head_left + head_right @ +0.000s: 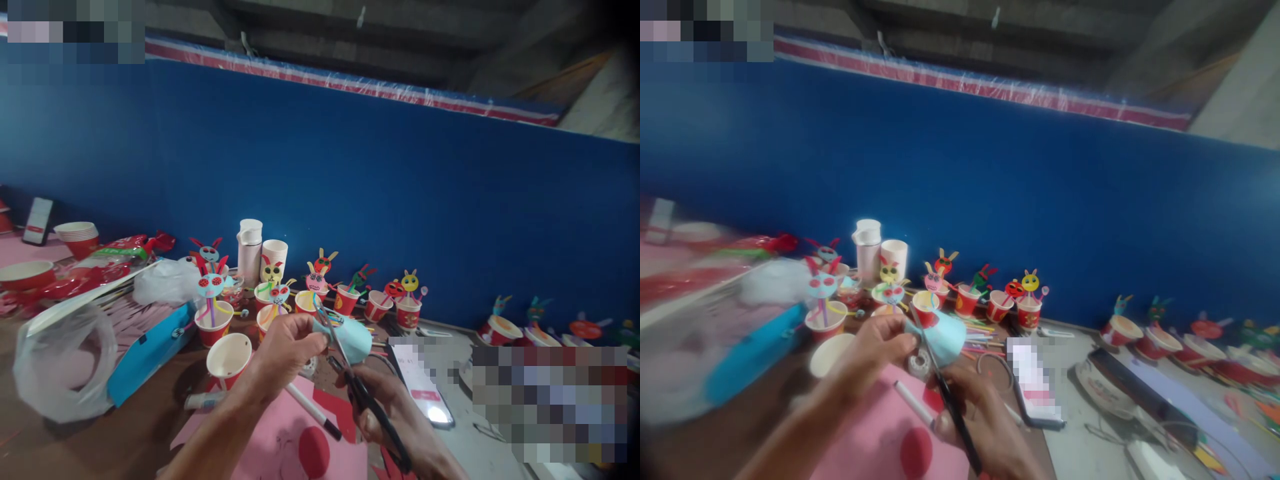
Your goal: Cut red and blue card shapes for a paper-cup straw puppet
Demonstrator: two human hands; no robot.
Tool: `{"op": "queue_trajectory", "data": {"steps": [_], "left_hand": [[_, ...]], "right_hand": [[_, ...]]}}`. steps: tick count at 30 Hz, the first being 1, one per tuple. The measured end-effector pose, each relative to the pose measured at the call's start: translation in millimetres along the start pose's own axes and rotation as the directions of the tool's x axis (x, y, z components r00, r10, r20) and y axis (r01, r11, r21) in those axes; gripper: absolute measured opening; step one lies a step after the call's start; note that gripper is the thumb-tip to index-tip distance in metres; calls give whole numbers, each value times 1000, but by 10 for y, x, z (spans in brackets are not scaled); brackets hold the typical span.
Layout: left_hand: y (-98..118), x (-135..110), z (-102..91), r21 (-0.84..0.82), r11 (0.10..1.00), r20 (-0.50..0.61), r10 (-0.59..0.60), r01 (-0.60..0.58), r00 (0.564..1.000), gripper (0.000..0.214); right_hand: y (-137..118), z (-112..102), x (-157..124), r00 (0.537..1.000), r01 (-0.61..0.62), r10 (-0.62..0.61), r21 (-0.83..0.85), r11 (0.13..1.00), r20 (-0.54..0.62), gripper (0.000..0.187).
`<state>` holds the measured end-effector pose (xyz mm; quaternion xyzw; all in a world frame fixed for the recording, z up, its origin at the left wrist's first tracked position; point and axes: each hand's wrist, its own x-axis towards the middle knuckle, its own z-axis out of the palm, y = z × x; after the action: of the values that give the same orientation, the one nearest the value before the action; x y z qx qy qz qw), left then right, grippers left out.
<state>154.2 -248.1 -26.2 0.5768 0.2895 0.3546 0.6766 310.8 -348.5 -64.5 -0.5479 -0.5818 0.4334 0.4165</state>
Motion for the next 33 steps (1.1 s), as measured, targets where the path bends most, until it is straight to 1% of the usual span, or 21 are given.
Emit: {"op": "queue_trajectory", "data": {"steps": [7, 10, 13, 18, 20, 27, 33], "left_hand": [[-14, 0, -18, 27, 1000, 17, -16, 16, 1000, 6], [-25, 5, -26, 20, 1000, 34, -24, 24, 999, 7], [-36, 15, -35, 47, 999, 35, -23, 22, 999, 8], [-63, 27, -50, 88, 996, 30, -28, 25, 999, 9], [-69, 27, -51, 81, 996, 34, -30, 27, 999, 9], [-62, 21, -54, 93, 995, 48, -29, 24, 998, 10], [-98, 37, -64, 33, 999, 91, 8, -11, 996, 9]], "right_hand": [[4, -33, -7, 1000, 16, -19, -103, 995, -20, 30], [-2, -37, -12, 999, 30, -34, -121, 992, -31, 29], [-17, -42, -13, 999, 31, -34, -123, 992, -22, 28], [-47, -60, -9, 995, 95, -97, -143, 985, -11, 31], [-47, -67, -9, 996, 88, -91, -149, 985, -15, 31], [-40, -85, -14, 1000, -12, 9, -131, 991, -30, 33], [-95, -86, -20, 999, -1, -4, -141, 990, -32, 27]]}}
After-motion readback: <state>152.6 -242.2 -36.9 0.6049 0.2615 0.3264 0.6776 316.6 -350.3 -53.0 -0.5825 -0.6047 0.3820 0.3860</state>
